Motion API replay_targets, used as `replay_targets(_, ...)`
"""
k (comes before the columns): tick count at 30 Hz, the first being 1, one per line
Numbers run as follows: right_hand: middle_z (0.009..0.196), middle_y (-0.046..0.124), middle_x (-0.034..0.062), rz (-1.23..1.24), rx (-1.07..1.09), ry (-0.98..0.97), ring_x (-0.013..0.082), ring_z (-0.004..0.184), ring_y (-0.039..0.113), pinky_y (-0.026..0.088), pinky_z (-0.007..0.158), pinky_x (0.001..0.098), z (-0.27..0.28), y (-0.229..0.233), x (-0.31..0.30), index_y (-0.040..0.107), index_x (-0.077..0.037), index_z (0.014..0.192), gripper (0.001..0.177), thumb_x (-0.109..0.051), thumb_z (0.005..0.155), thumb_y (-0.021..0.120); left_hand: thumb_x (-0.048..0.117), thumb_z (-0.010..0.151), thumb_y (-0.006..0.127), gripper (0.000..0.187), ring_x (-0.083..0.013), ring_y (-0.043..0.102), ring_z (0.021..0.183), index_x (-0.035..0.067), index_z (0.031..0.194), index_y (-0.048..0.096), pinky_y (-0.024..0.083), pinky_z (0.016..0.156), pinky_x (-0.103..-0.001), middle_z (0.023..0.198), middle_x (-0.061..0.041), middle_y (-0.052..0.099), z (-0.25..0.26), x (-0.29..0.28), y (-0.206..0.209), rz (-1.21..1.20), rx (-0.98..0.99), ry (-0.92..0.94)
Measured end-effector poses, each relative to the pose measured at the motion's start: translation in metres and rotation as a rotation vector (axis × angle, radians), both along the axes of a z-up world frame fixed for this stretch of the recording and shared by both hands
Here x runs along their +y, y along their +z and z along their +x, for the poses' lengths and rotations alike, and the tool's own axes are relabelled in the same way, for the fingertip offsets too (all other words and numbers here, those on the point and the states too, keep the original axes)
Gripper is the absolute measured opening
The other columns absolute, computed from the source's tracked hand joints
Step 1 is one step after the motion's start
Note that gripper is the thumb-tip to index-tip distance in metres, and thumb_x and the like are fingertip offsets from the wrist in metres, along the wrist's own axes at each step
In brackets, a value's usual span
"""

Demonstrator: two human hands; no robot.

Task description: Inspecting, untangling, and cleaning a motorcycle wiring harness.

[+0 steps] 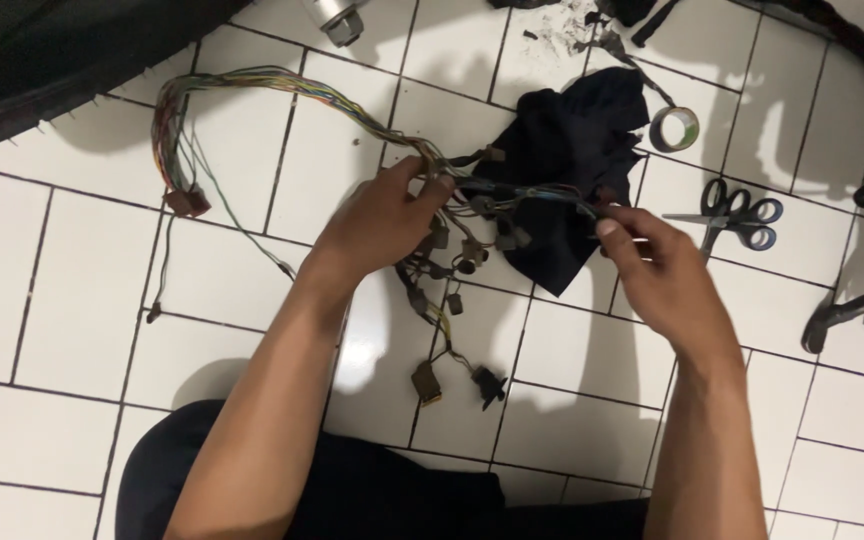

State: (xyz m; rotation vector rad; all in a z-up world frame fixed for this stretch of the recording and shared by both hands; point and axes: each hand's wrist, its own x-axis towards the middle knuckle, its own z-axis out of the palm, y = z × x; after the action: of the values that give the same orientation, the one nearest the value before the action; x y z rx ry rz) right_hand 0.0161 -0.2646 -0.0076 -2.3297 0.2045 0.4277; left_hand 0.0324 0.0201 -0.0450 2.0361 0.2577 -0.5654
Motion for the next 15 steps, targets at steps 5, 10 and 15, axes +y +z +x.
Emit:
replay_targets(5,0.095,0.075,0.0096,0.059,-0.070,-0.055,0.0167,0.082,0.070,0.054,0.074,0.0306,-0.002,0.023,0.004,0.071,0.000,0.122,0.035,-0.027,0.102,0.062,0.049,0.094,0.057,0.054,-0.0226,0.074,0.074,0.007,0.126,0.064,0.057,0.069,-0.037,0.084,-0.014,0.076,0.000,0.005,-0.002,-0.227,0.025,0.047)
replay_targets(10,0.090,0.073,0.0097,0.093,-0.185,-0.126,0.0132,0.077,0.068,0.054,0.067,0.0275,-0.003,0.029,0.000,0.071,0.001,0.118,0.027,-0.022,0.104,0.065,0.046,0.093,0.057,0.054,-0.0198,0.073,0.065,0.008,0.131,0.060,0.060,0.057,-0.034,0.093,-0.012,0.075,0.002,0.006,0.037,-0.459,0.151,0.178)
replay_targets(15,0.096,0.074,0.0069,0.197,-0.318,-0.118,0.0091,0.074,0.063,0.051,0.066,0.0233,-0.003,0.028,-0.007,0.070,0.003,0.123,0.026,-0.016,0.105,0.065,0.037,0.096,0.061,0.049,-0.0155,0.068,0.065,0.004,0.132,0.063,0.063,0.055,-0.034,0.094,-0.005,0.068,0.004,0.022,0.034,-0.728,0.194,0.241)
